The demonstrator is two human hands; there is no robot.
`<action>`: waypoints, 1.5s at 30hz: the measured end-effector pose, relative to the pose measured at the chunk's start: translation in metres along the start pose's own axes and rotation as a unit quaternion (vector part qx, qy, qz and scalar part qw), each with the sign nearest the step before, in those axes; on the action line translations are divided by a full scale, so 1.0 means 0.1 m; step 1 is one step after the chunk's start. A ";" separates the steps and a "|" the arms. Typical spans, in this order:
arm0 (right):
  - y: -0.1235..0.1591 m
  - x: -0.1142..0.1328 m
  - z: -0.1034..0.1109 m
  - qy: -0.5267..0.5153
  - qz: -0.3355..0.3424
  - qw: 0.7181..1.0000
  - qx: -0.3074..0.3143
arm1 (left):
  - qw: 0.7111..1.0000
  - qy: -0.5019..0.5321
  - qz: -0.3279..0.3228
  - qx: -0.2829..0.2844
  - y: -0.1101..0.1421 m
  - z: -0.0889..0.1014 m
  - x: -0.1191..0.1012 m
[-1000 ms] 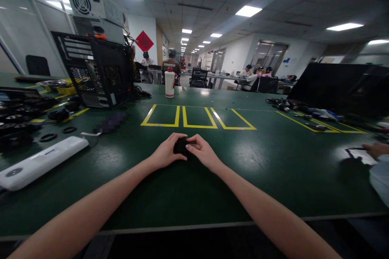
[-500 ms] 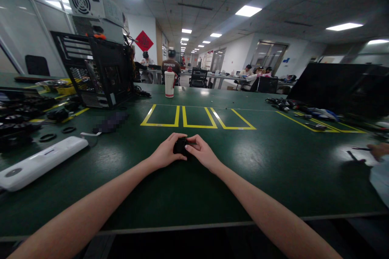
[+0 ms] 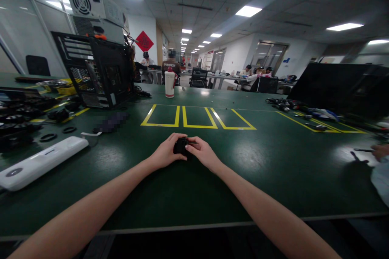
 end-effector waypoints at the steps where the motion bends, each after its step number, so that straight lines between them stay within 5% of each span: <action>1: 0.00 0.00 0.00 -0.001 0.001 1.000 0.002 | 1.000 0.000 -0.001 0.001 0.00 0.00 0.00; 45: 0.00 0.01 -0.05 -0.032 0.013 0.999 0.024 | 1.000 -0.008 -0.005 0.000 0.00 0.00 -0.01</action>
Point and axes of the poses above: each hand's wrist, its own y-axis away from the middle knuckle, its own z-axis out of the back of the hand, x = y × z, the point moved 10 cm from there along -y, towards the middle knuckle, and after that the axes turned 3 degrees about -y, right-handed, at the moved point
